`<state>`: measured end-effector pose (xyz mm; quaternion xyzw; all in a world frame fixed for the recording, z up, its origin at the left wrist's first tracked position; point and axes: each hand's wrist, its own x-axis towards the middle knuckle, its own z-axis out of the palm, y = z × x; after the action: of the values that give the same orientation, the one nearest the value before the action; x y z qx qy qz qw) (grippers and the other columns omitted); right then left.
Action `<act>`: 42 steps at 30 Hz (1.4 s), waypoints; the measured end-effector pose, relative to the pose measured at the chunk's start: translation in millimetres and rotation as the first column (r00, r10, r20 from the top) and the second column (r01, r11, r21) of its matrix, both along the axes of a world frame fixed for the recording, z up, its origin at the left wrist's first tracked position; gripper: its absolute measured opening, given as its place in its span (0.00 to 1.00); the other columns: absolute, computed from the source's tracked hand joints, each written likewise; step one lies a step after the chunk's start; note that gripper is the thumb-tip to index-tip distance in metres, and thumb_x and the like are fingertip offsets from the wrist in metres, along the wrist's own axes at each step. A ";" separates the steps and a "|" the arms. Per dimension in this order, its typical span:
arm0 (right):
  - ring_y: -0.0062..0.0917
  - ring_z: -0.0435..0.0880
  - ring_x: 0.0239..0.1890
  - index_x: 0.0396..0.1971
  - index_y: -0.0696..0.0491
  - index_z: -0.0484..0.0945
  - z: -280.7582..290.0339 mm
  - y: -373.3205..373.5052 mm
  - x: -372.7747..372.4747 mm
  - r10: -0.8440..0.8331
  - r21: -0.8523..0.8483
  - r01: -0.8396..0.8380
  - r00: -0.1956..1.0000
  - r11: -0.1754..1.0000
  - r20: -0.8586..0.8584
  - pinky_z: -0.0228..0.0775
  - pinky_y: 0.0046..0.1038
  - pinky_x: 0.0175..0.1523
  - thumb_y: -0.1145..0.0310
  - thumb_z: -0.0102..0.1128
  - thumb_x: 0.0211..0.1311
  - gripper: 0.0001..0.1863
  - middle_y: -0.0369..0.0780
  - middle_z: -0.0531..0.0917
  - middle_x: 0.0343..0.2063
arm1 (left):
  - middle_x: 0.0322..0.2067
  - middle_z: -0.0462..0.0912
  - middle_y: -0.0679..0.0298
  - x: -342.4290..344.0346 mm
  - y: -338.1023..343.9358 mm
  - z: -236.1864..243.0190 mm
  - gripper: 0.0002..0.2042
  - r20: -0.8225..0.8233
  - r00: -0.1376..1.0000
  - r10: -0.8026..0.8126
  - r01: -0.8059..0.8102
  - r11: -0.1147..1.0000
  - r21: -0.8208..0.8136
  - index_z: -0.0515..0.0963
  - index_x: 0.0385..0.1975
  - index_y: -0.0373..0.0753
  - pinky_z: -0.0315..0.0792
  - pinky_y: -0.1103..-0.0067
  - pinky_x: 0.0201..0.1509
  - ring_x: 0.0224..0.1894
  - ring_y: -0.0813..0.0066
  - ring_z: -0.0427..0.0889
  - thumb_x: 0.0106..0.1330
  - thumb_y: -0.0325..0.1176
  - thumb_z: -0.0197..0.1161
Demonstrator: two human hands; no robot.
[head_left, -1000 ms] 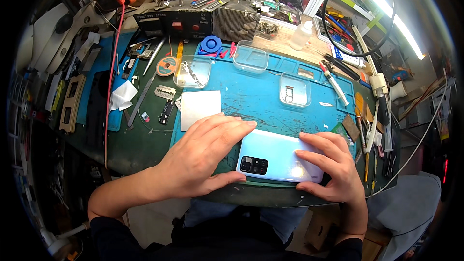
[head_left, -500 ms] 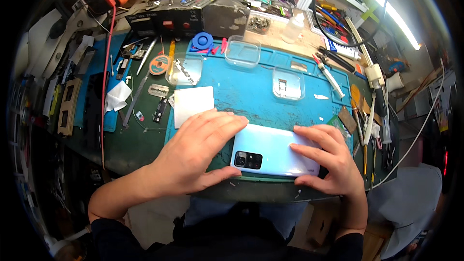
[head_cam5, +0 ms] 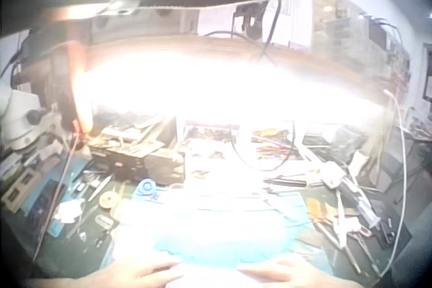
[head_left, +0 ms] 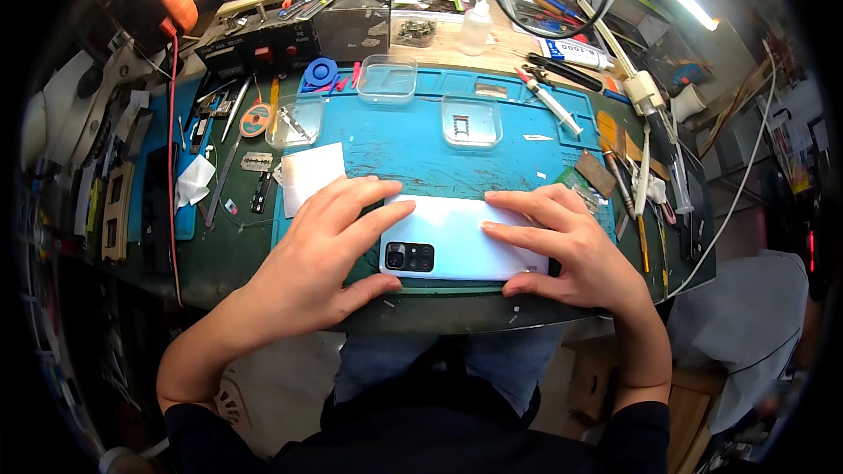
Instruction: The person applies adhesive to the edges of a disassembled smartphone, then places the back cover onto the device. They secure the phone with rubber bands and wipe the back surface with a cloth. Finally, the phone is handed to another person.
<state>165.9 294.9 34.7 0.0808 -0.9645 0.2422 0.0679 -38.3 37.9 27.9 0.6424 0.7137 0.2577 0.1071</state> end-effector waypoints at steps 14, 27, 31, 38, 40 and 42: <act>0.40 0.77 0.54 0.62 0.45 0.82 -12.9 3.8 3.2 0.025 -0.051 -0.029 0.996 0.998 -0.090 0.70 0.41 0.63 0.56 0.79 0.51 0.35 0.41 0.78 0.65 | 0.60 0.76 0.57 12.0 29.4 -2.7 0.34 -0.005 0.997 -0.077 0.077 0.995 0.059 0.74 0.63 0.37 0.67 0.63 0.67 0.61 0.53 0.72 0.56 0.39 0.78; 0.40 0.76 0.60 0.61 0.45 0.82 -9.0 -1.8 16.6 -0.035 0.142 0.056 0.989 0.988 -0.143 0.63 0.45 0.69 0.52 0.76 0.55 0.32 0.41 0.77 0.63 | 0.58 0.72 0.53 22.1 52.7 17.4 0.34 -0.023 0.995 -0.098 0.095 0.990 -0.108 0.74 0.65 0.35 0.67 0.64 0.66 0.62 0.53 0.70 0.57 0.37 0.78; 0.38 0.78 0.61 0.55 0.50 0.84 1.8 4.6 33.6 -0.088 0.082 0.109 0.970 0.991 -0.226 0.65 0.41 0.68 0.57 0.73 0.60 0.24 0.40 0.81 0.61 | 0.58 0.73 0.53 21.6 52.0 16.4 0.33 -0.058 0.995 -0.086 0.079 0.990 -0.119 0.75 0.62 0.33 0.67 0.64 0.67 0.61 0.53 0.71 0.58 0.39 0.77; 0.28 0.81 0.59 0.51 0.53 0.85 -17.0 -3.2 63.3 -0.095 0.191 0.152 0.956 0.970 -0.279 0.70 0.35 0.64 0.77 0.64 0.52 0.22 0.34 0.85 0.55 | 0.57 0.74 0.53 31.7 58.7 34.5 0.32 -0.140 0.986 -0.088 0.057 0.976 -0.210 0.75 0.63 0.33 0.68 0.65 0.66 0.59 0.54 0.73 0.59 0.40 0.74; 0.27 0.81 0.59 0.50 0.53 0.86 -18.7 -5.4 64.1 -0.109 0.207 0.174 0.950 0.963 -0.294 0.70 0.34 0.64 0.77 0.63 0.54 0.21 0.33 0.85 0.55 | 0.57 0.74 0.54 34.4 60.1 39.8 0.32 -0.143 0.984 -0.107 0.066 0.963 -0.263 0.75 0.66 0.38 0.68 0.63 0.66 0.60 0.53 0.72 0.60 0.39 0.74; 0.26 0.81 0.59 0.50 0.53 0.86 -22.4 -4.8 64.3 -0.107 0.224 0.185 0.942 0.957 -0.319 0.70 0.34 0.63 0.76 0.63 0.54 0.20 0.32 0.85 0.55 | 0.58 0.74 0.54 35.8 61.2 40.2 0.32 -0.164 0.978 -0.131 0.084 0.960 -0.266 0.74 0.67 0.42 0.68 0.62 0.67 0.62 0.52 0.71 0.61 0.39 0.74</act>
<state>230.2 290.1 12.3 0.0527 -0.9687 0.0973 0.2221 -2.5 99.1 68.1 0.6816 0.7118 0.0975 0.1389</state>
